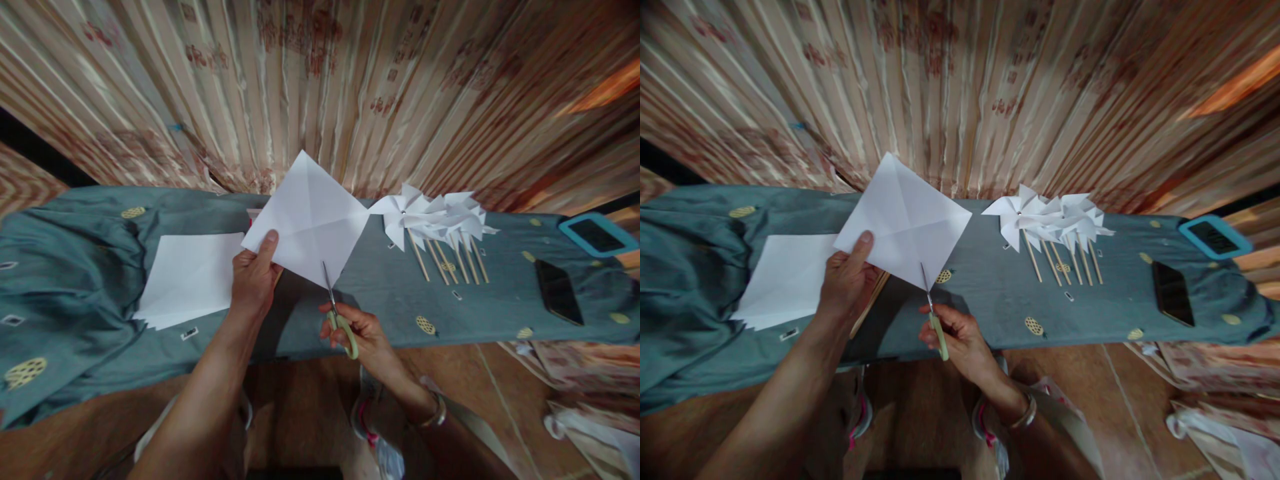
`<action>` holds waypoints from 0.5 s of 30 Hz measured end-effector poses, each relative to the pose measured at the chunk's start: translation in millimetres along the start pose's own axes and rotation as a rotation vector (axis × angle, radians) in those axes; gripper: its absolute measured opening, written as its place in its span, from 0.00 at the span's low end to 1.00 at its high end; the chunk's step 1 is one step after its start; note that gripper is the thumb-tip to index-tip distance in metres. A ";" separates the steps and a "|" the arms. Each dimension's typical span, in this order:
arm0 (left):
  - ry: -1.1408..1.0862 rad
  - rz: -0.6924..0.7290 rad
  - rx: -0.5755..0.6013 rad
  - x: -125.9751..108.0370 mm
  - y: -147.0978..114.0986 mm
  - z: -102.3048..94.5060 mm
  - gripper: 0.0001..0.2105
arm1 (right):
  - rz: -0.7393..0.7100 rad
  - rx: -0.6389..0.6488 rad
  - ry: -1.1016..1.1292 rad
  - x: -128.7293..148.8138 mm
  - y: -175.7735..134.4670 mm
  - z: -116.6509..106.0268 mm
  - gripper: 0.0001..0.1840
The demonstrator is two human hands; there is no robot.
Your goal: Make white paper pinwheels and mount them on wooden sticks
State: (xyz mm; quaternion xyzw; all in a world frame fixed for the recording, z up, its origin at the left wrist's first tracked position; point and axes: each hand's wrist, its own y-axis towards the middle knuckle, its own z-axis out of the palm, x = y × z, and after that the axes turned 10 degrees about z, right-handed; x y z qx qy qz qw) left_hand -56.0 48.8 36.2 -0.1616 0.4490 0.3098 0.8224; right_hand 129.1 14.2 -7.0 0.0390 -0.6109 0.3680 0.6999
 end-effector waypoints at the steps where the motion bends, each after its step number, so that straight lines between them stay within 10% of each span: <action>1: -0.003 -0.003 0.000 -0.2 0.0 0.1 0.16 | 0.000 -0.001 0.000 0.4 -0.1 0.3 0.22; 15: -0.029 0.006 0.010 1.1 0.3 -1.2 0.16 | 0.005 -0.023 0.019 1.7 -0.4 2.8 0.18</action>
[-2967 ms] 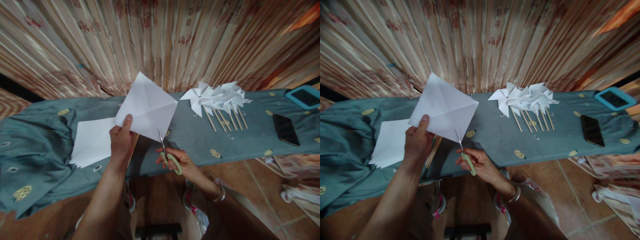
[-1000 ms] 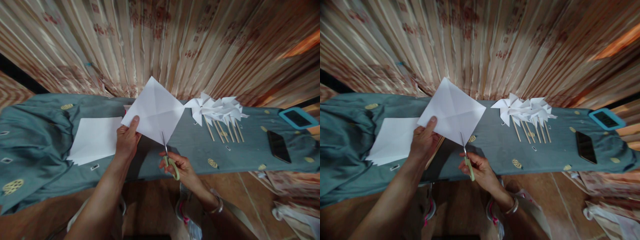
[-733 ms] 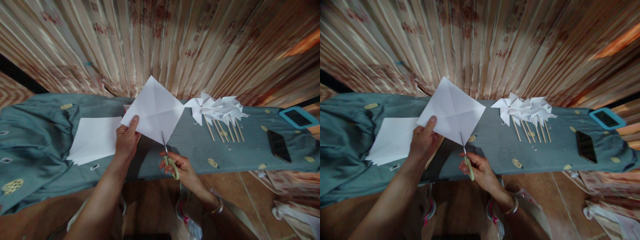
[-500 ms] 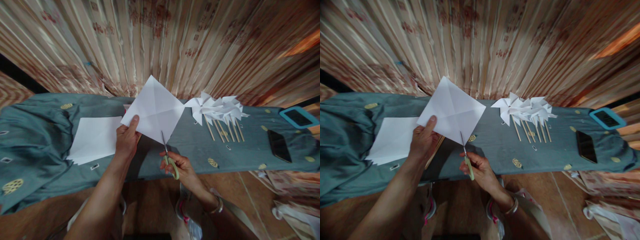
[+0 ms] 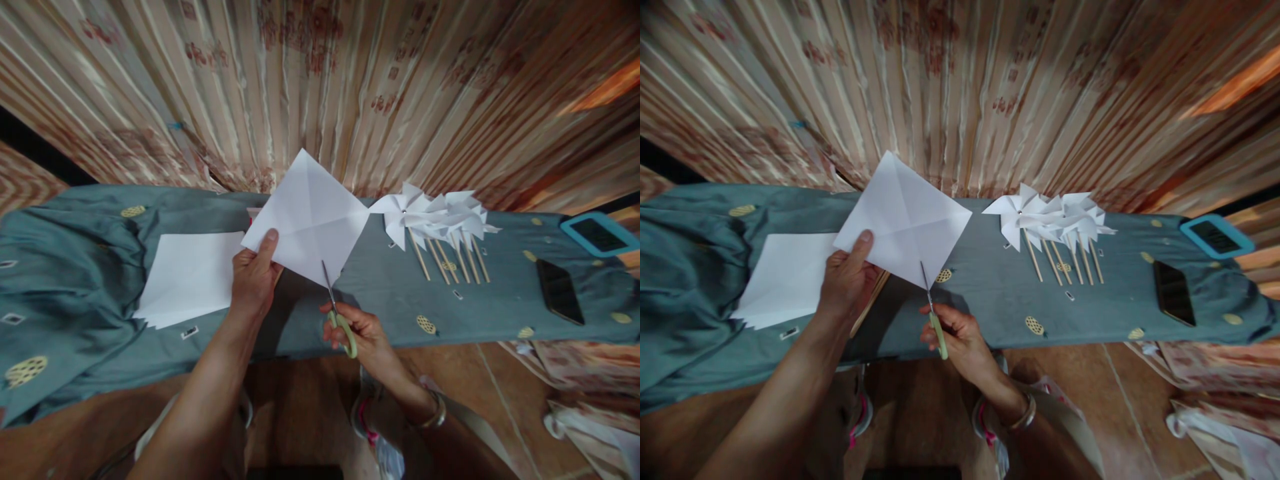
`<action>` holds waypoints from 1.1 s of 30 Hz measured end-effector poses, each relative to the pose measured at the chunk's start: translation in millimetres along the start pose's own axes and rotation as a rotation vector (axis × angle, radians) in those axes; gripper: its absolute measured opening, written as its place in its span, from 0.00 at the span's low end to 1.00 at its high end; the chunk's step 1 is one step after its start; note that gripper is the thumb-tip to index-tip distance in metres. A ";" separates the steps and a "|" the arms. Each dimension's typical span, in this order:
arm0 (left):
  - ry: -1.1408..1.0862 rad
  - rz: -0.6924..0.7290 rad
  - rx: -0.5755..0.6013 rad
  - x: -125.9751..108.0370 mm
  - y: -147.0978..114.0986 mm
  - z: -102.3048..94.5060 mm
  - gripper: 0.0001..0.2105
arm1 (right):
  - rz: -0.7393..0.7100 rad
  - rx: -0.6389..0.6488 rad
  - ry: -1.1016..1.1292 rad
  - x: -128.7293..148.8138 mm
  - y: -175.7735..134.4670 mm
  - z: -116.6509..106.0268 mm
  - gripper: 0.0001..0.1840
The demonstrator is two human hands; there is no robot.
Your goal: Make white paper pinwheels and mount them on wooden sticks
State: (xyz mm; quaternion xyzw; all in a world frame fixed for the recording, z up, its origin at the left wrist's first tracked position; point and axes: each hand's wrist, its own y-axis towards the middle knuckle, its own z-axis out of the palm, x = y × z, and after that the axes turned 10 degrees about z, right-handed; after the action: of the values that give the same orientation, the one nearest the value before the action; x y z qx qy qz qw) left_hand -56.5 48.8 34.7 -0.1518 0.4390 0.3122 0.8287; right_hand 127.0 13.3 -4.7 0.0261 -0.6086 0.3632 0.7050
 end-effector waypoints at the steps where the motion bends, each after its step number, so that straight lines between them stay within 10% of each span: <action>1: 0.001 0.002 -0.001 0.0 0.1 0.0 0.15 | -0.001 -0.003 0.002 -0.2 0.0 0.2 0.18; 33: 0.053 0.053 -0.012 3.7 2.7 -2.9 0.15 | -0.053 0.078 -0.070 -5.4 -6.3 -4.3 0.20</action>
State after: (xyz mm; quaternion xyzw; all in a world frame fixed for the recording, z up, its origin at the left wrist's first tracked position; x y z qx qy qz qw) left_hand -58.5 50.8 30.0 -0.1531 0.4628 0.3326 0.8073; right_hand 134.0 8.1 -8.0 0.0824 -0.6175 0.3665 0.6910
